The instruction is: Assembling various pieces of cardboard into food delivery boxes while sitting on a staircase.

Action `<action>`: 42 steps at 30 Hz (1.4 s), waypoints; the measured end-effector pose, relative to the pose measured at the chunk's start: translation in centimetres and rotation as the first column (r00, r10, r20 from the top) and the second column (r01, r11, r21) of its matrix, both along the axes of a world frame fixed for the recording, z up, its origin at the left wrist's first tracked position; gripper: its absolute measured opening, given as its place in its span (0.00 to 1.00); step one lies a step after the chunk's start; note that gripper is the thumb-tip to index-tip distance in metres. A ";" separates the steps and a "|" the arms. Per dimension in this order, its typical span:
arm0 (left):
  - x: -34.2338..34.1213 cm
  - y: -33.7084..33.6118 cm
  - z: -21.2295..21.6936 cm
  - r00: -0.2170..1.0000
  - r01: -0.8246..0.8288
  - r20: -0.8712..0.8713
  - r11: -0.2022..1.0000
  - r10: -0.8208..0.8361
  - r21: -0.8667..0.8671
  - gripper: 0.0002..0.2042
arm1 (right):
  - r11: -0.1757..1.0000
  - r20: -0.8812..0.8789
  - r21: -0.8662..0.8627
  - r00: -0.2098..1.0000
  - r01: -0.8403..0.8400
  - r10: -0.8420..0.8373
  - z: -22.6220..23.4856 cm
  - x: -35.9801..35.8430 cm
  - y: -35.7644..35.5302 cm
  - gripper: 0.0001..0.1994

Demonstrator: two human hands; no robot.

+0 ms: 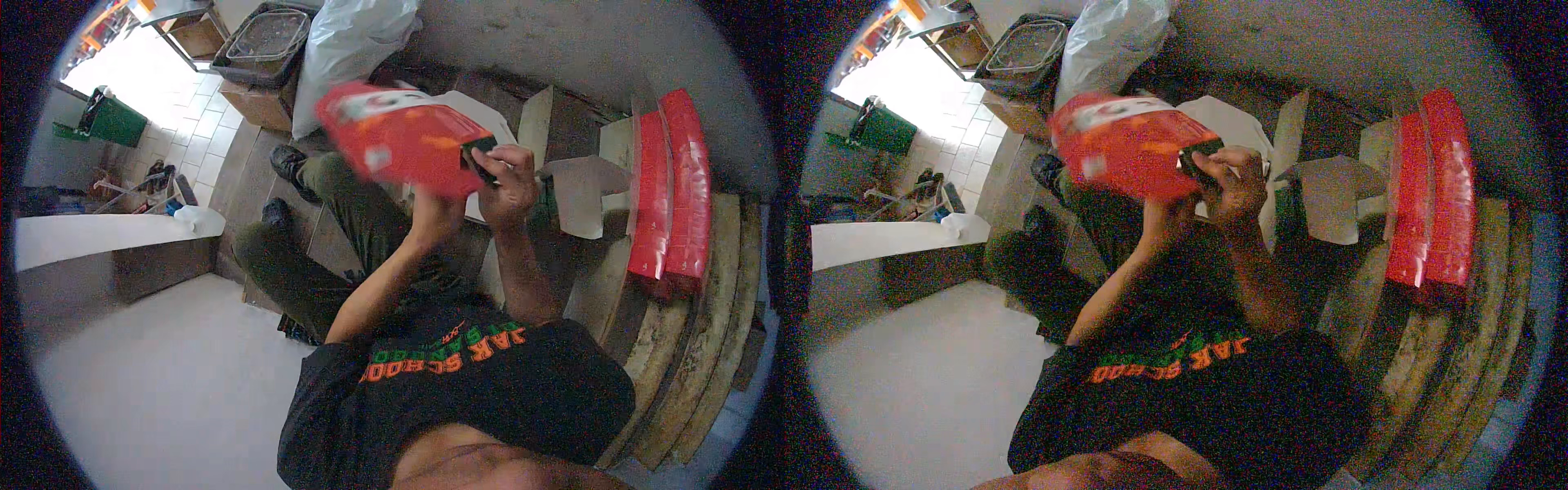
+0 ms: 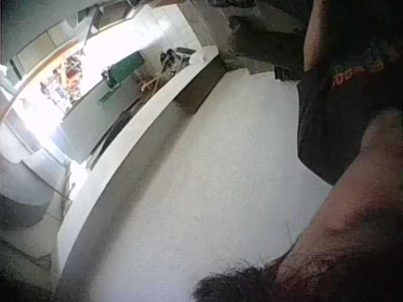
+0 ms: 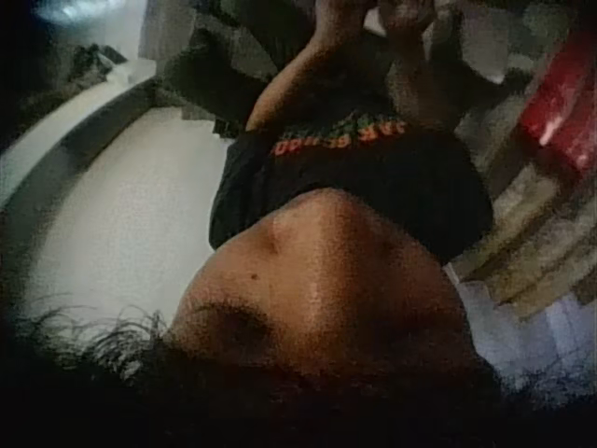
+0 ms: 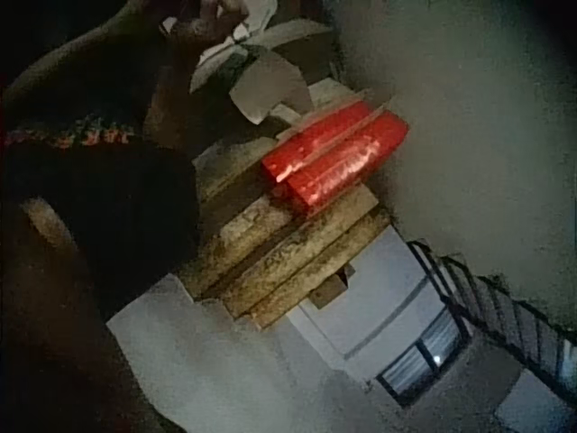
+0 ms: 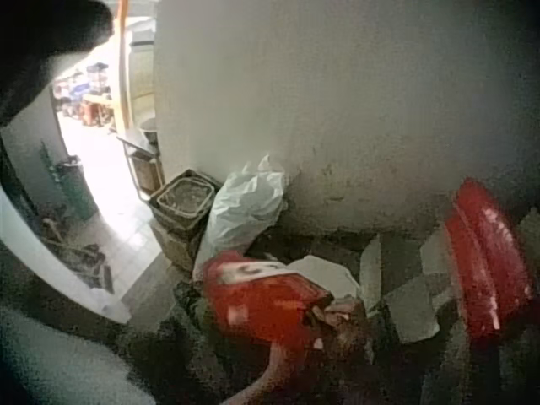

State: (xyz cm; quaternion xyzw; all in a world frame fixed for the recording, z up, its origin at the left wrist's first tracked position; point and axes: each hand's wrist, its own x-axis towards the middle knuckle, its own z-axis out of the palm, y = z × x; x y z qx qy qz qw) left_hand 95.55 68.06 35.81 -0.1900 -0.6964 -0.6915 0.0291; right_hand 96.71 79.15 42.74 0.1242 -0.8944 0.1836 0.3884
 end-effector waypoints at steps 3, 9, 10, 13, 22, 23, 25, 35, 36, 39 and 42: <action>0.2 0.1 -1.6 0.998 0.027 -0.055 0.999 -0.030 -0.043 0.13 | 0.950 0.097 -0.298 0.988 -0.088 0.122 -2.1 0.4 -0.2 0.11; -0.2 -2.4 -4.5 0.964 0.081 -0.234 0.980 -0.123 -0.180 0.15 | 0.792 0.302 -0.610 0.922 -0.009 0.243 -3.0 1.1 -0.7 0.15; -0.4 -2.8 -5.2 0.956 0.084 -0.260 0.975 -0.137 -0.207 0.15 | 0.985 0.165 -0.120 0.976 -0.120 0.139 -2.1 0.3 -1.0 0.17; -1.0 -3.5 -6.7 0.922 0.091 -0.341 0.957 -0.186 -0.275 0.16 | 0.859 0.033 -0.501 0.994 0.103 -0.100 1.4 -1.9 -4.9 0.12; -6.1 -9.3 -4.8 0.811 -0.111 -0.419 0.595 -0.409 -0.796 0.35 | 0.711 0.550 -0.614 0.832 0.342 0.075 -2.1 1.0 8.2 0.09; -6.1 -9.6 -5.2 0.784 -0.115 -0.452 0.616 -0.426 -0.779 0.32 | 0.675 0.475 -0.676 0.875 0.296 0.092 -2.6 1.2 9.1 0.11; -5.8 -10.1 -5.7 0.761 -0.118 -0.478 0.631 -0.439 -0.767 0.30 | 0.633 0.398 -0.736 0.910 0.242 0.115 -1.9 1.0 8.2 0.13; -2.4 -5.4 0.4 0.617 -0.245 0.696 0.750 -0.368 0.614 0.09 | 0.912 0.421 -0.213 0.809 -0.351 0.410 -3.0 -0.6 0.5 0.31; -2.0 -5.1 2.4 0.580 -0.357 0.683 0.615 -0.444 0.703 0.08 | 0.909 0.421 -0.217 0.806 -0.355 0.415 -2.9 -0.7 0.5 0.31; -2.3 -5.4 1.5 0.607 -0.211 0.545 0.543 -0.579 0.813 0.09 | 0.895 0.325 -0.232 0.837 -0.381 0.440 -2.3 -0.7 0.6 0.33; -2.2 -4.6 0.9 0.709 -0.124 0.550 0.690 -0.441 0.713 0.08 | 0.548 0.336 -0.837 0.795 0.006 0.505 -1.7 0.2 0.3 0.36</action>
